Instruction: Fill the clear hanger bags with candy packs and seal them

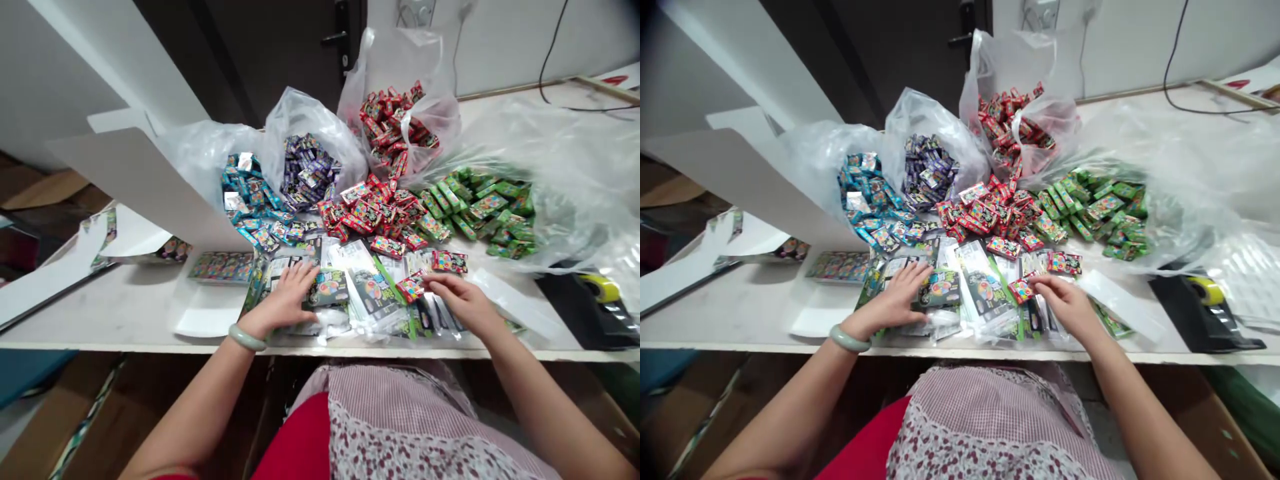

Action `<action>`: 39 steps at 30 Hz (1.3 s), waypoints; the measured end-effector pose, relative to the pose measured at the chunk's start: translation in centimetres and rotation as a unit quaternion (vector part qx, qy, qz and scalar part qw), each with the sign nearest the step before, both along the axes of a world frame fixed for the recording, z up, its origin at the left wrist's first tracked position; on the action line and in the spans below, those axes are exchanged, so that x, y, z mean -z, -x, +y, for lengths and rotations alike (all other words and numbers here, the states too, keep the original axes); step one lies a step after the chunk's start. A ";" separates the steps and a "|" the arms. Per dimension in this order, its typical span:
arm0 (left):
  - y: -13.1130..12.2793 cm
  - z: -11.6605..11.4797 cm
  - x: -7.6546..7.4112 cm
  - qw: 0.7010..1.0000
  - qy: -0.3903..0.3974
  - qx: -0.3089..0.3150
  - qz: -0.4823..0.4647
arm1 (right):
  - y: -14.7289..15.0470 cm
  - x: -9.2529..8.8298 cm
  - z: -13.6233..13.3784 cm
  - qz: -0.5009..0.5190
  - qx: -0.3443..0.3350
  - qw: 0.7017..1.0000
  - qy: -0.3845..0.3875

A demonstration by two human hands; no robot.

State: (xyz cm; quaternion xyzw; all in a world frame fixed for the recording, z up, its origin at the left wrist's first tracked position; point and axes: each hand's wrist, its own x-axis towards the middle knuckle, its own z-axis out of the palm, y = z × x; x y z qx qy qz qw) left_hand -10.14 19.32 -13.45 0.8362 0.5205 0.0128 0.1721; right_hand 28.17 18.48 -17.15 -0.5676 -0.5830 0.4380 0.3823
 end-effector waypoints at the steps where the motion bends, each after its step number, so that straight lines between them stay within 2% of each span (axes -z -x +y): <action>1: -0.2 -0.1 0.0 1.000 -0.003 -0.001 0.011 | 1.1 -0.5 0.1 -0.004 -0.021 1.000 -0.008; 3: 0.0 -0.3 -0.5 1.000 -0.022 -0.011 -0.018 | 3.2 -1.6 0.3 -0.012 -0.056 0.998 -0.017; 6: 1.4 -0.7 -2.1 0.988 -0.019 -0.033 -0.152 | 5.9 -3.4 0.4 0.002 -0.100 0.995 -0.029; 10: 3.3 -1.3 -3.6 0.928 0.073 -0.037 -0.363 | 9.1 -5.6 0.4 0.034 -0.171 0.982 -0.073; 12: 3.3 -1.4 -3.8 0.905 0.093 -0.024 -0.415 | 10.6 -6.6 0.5 0.054 -0.190 0.977 -0.085; 13: 3.1 -1.5 -3.8 0.904 0.090 -0.017 -0.417 | 11.2 -7.1 0.5 0.071 -0.193 0.975 -0.084; 15: 2.6 -1.6 -3.9 0.923 0.059 -0.010 -0.379 | 12.2 -7.8 0.7 0.130 -0.185 0.972 -0.068; 19: 1.2 -1.6 -4.0 0.967 -0.031 -0.012 -0.251 | 12.9 -8.2 1.4 0.230 -0.153 0.960 0.041; 24: -0.4 -1.1 -3.2 0.983 -0.083 -0.005 -0.163 | 13.0 -6.1 1.8 0.315 -0.097 0.926 0.182; 26: -1.0 -0.6 -2.5 0.986 -0.089 0.001 -0.143 | 13.1 -4.8 1.7 0.364 -0.067 0.905 0.208; 28: -1.4 0.1 -1.7 0.986 -0.107 0.007 -0.131 | 12.6 -3.7 2.1 0.386 -0.070 0.894 0.217; 30: -1.3 1.0 -0.8 0.982 -0.142 0.012 -0.124 | 11.1 -3.1 3.2 0.335 -0.123 0.913 0.200; 32: -0.8 1.7 -0.1 0.977 -0.178 0.014 -0.114 | 8.1 -3.4 4.9 0.142 -0.154 0.968 0.137; 33: -0.4 2.0 0.2 0.976 -0.190 0.011 -0.107 | 6.2 -3.7 5.9 0.020 -0.136 0.986 0.097; 34: 0.0 2.2 0.4 0.975 -0.199 0.005 -0.102 | 4.1 -4.1 7.1 -0.116 -0.092 0.988 0.051; 35: 0.4 2.4 0.6 0.973 -0.206 -0.004 -0.101 | 1.9 -4.4 8.3 -0.195 -0.032 0.980 0.030; 37: 0.6 2.5 0.9 0.971 -0.216 -0.018 -0.105 | -1.9 -4.7 10.8 -0.266 0.058 0.962 0.026; 39: 0.0 2.6 1.0 0.970 -0.214 -0.018 -0.113 | -4.4 -4.2 13.1 -0.310 0.110 0.944 0.039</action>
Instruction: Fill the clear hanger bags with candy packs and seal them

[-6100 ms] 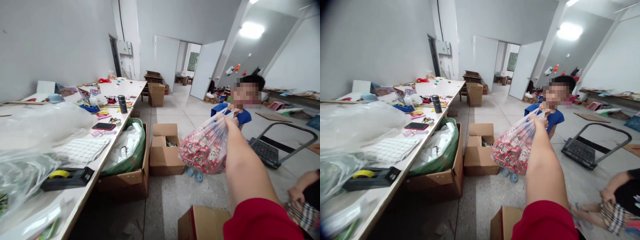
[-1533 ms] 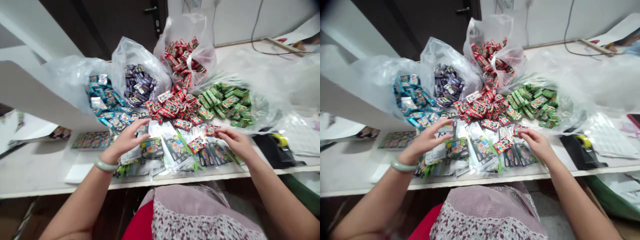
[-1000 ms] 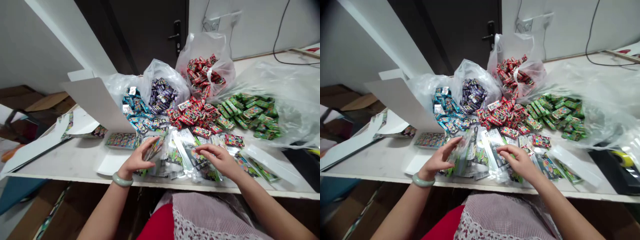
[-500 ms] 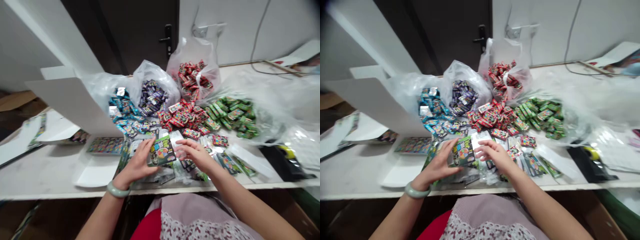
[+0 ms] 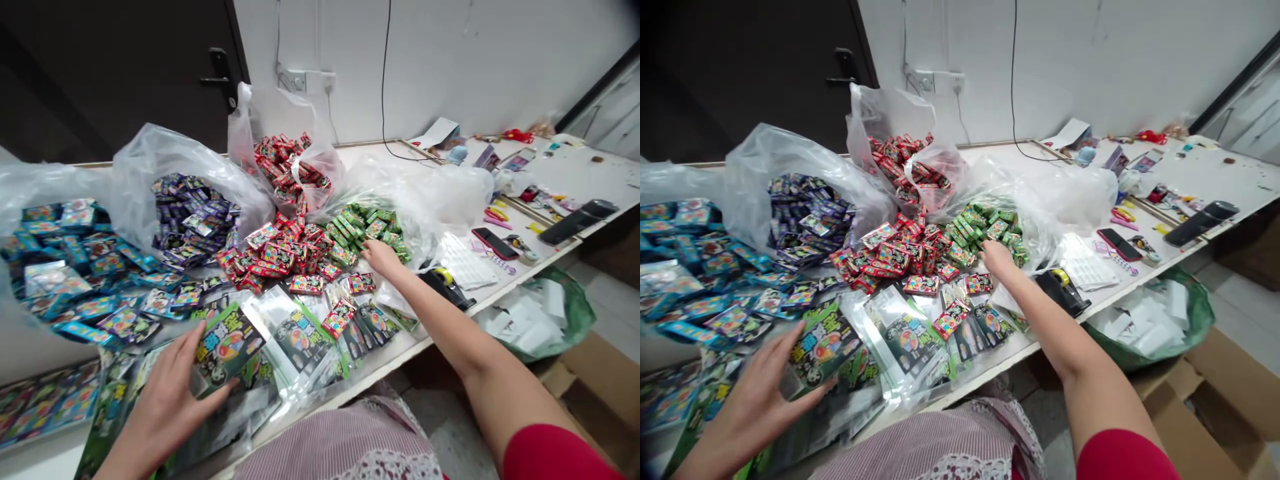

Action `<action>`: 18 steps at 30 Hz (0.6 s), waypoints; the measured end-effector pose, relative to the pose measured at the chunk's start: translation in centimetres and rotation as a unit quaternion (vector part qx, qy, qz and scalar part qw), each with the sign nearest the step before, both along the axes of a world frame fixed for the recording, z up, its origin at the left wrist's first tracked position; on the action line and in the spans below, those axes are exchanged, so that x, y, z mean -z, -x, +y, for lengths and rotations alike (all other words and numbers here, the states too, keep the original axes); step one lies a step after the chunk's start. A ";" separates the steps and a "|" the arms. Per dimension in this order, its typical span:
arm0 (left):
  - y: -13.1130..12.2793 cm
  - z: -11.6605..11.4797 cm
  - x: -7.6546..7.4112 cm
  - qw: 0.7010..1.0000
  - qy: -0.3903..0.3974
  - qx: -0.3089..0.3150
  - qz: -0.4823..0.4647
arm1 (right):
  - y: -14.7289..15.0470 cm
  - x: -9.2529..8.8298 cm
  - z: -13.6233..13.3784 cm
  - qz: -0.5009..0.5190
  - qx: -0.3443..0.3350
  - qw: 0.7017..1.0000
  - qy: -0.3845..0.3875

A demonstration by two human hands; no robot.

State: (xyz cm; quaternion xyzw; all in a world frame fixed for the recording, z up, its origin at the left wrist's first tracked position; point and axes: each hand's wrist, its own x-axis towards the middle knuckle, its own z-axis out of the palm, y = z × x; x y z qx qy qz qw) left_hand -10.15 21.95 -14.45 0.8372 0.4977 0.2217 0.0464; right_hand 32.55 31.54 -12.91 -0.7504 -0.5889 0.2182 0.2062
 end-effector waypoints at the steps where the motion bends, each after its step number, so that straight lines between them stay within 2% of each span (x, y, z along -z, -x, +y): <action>1: -0.5 0.0 0.0 1.000 0.004 0.006 -0.002 | -0.7 0.4 1.0 -0.017 0.019 1.000 0.005; 4: -1.6 0.1 -0.2 1.000 0.010 0.023 0.000 | -1.6 1.6 2.7 -0.033 0.060 0.997 0.020; 7: -1.1 0.0 -0.2 1.000 -0.004 0.016 0.024 | -2.8 1.9 2.6 -0.005 0.089 0.996 0.016; 12: 0.4 -0.3 0.5 0.999 0.004 -0.009 0.035 | -4.8 1.4 -1.3 0.154 0.077 0.985 0.004; 16: -0.1 -0.3 0.6 0.999 0.024 0.013 0.038 | -3.0 1.2 -5.1 0.294 0.026 0.955 0.011; 18: -0.4 -0.4 0.5 0.998 0.028 0.027 0.044 | -1.5 1.1 -6.5 0.376 -0.005 0.926 0.018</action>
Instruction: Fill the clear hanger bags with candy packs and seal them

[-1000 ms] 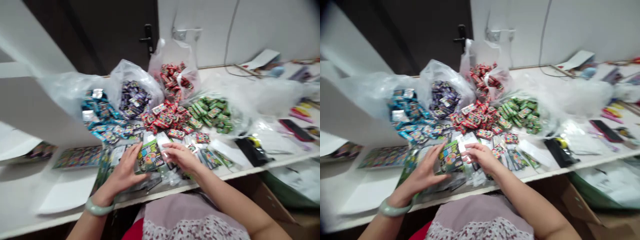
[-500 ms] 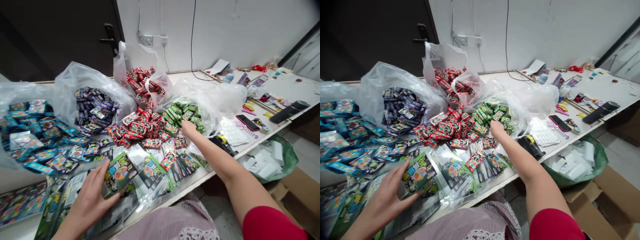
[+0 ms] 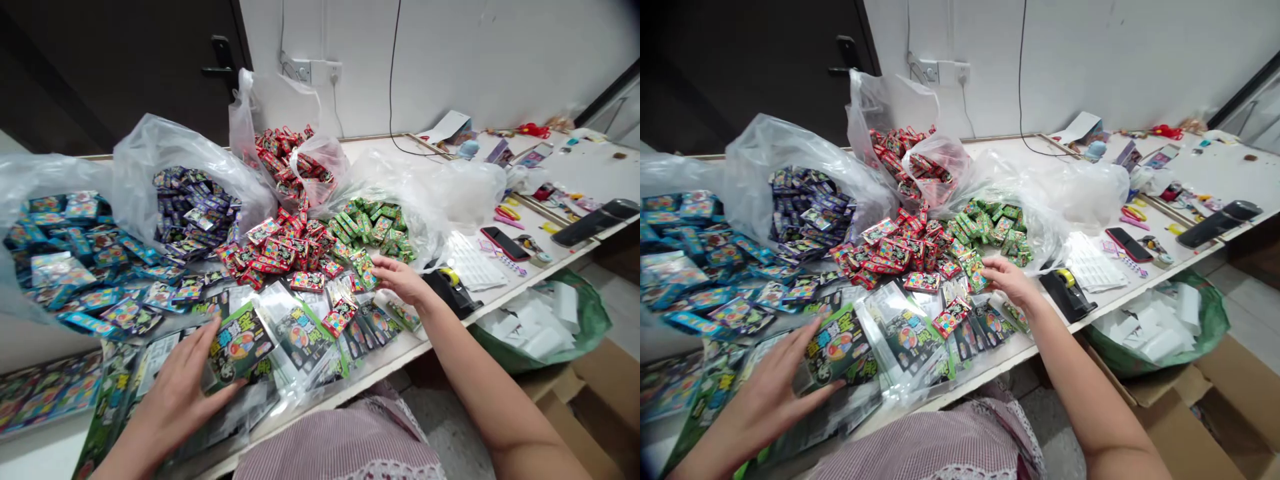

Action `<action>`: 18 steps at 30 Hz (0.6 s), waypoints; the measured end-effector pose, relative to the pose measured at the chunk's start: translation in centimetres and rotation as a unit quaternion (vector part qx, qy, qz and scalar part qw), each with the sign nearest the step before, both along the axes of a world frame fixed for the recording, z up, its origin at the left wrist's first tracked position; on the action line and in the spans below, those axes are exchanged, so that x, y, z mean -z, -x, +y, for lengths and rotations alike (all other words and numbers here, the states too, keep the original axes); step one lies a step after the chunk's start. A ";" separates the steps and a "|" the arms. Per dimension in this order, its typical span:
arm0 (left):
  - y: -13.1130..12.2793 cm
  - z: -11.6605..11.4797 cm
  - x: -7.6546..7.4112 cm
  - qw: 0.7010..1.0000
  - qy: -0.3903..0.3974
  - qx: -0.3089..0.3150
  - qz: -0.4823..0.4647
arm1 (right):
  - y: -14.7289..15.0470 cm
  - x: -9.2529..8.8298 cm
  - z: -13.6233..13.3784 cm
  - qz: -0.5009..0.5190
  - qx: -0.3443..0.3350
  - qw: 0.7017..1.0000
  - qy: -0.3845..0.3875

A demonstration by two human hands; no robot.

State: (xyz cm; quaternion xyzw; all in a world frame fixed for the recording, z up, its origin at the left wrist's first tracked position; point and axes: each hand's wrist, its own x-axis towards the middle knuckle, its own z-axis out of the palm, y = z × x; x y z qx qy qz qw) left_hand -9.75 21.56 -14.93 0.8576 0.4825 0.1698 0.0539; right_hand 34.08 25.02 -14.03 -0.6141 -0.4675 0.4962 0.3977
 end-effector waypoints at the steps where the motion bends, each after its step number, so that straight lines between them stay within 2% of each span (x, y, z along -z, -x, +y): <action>1: -0.1 -0.1 0.0 1.000 0.002 0.005 0.003 | 0.8 -0.1 -0.5 0.051 -0.013 0.999 0.000; 4: 0.1 -0.6 0.0 1.000 0.006 0.008 0.010 | 2.8 -0.1 -1.7 0.176 -0.031 0.984 0.011; 8: 0.6 -1.4 0.0 1.000 0.008 0.004 0.017 | 4.3 0.0 -2.5 0.187 -0.056 0.981 0.022; 13: 0.7 -1.6 -0.3 1.000 0.008 0.006 0.017 | 3.6 -1.1 -1.1 0.000 -0.118 0.993 -0.018; 16: 0.1 -1.3 -0.3 1.000 0.021 0.007 0.010 | 3.7 -1.9 1.0 -0.111 -0.229 0.967 -0.028; 18: -0.3 -1.2 -0.3 0.999 0.032 0.011 0.005 | 4.4 -1.9 2.2 -0.154 -0.276 0.948 -0.026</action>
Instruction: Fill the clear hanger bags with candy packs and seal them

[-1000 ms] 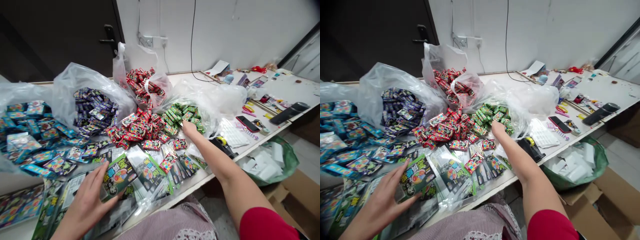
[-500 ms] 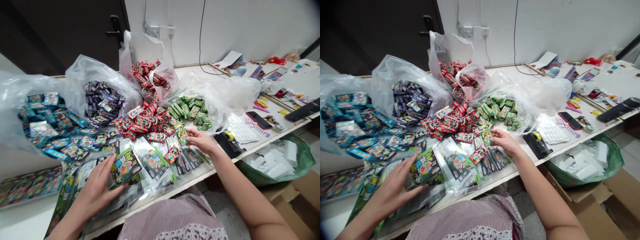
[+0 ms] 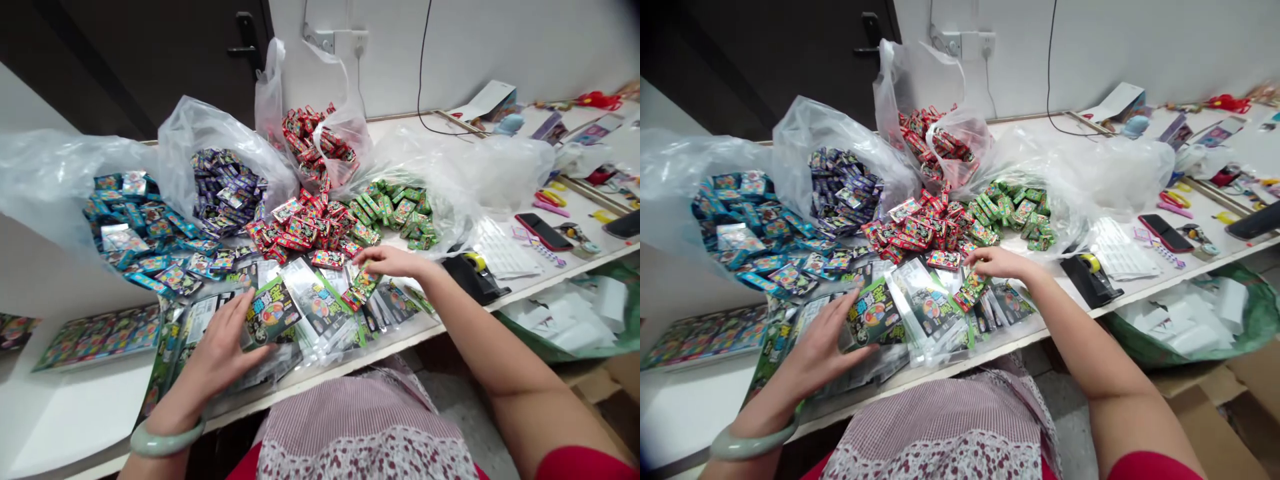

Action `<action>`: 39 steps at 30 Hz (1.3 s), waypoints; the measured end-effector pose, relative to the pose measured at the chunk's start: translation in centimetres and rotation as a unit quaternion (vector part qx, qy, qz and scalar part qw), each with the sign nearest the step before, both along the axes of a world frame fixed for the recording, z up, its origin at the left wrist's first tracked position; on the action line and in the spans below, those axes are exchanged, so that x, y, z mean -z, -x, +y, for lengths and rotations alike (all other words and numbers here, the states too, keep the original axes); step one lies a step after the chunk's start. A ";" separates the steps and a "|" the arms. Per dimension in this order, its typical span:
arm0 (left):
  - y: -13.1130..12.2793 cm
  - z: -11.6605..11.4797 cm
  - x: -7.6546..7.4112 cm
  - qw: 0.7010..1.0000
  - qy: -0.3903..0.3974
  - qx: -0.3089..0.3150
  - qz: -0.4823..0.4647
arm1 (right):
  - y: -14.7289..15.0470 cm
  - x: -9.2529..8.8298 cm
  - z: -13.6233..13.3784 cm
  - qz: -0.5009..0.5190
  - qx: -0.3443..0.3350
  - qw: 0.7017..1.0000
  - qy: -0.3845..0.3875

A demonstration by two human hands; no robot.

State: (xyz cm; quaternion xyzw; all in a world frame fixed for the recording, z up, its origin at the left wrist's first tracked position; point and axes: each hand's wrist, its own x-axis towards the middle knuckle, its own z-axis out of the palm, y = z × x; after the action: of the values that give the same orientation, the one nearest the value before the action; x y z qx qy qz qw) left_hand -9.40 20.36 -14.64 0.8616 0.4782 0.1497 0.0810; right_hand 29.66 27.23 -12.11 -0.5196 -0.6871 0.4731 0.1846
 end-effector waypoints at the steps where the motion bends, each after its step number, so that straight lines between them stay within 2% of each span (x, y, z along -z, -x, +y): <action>1: -0.2 0.0 0.0 1.000 0.003 0.002 -0.003 | 0.4 0.2 0.3 -0.015 -0.003 1.000 -0.019; 3: -0.4 0.0 0.0 1.000 0.007 0.005 -0.007 | 1.1 0.8 0.3 -0.043 0.034 0.994 -0.095; 6: -0.1 -0.2 -0.2 1.000 0.013 0.002 -0.012 | 0.8 1.9 -1.1 -0.087 0.090 0.974 -0.191; 9: 0.0 -0.2 -0.5 1.000 0.020 -0.006 -0.018 | -0.3 3.1 -2.4 -0.111 0.042 0.971 -0.208; 12: -0.4 0.0 -0.7 0.999 0.033 0.000 -0.023 | -0.6 4.1 -2.2 -0.143 -0.011 0.970 -0.196; 16: -1.0 0.0 -0.5 0.999 0.041 0.010 -0.023 | 0.3 4.7 -1.2 -0.207 -0.014 0.961 -0.184; 19: -1.1 -0.2 -0.4 0.999 0.040 0.003 -0.024 | 1.0 3.8 -1.9 -0.184 0.013 0.953 -0.241; 23: -1.3 -0.4 -0.5 0.999 0.042 0.020 -0.026 | 1.9 0.4 -4.6 -0.075 0.050 0.942 -0.324; 26: -2.0 0.0 -0.8 0.997 0.048 0.048 -0.038 | 2.9 -2.3 -5.9 -0.073 -0.014 0.928 -0.365; 28: -2.4 0.2 -1.1 0.996 0.052 0.065 -0.045 | 3.7 -3.3 -6.1 -0.105 -0.055 0.912 -0.393; 32: -2.9 0.5 -1.4 0.994 0.042 0.094 -0.045 | 5.0 -3.3 -5.9 -0.169 -0.107 0.889 -0.411; 39: -2.9 0.0 -1.3 0.993 0.027 0.109 -0.031 | 5.8 -3.1 -6.4 -0.196 -0.210 0.886 -0.363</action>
State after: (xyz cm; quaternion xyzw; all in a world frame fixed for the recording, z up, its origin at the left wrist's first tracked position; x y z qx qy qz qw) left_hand -6.53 20.39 -13.38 0.9012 0.3822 0.1537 0.1344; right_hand 23.88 20.80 -9.01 -0.3418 -0.9261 0.1070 0.1183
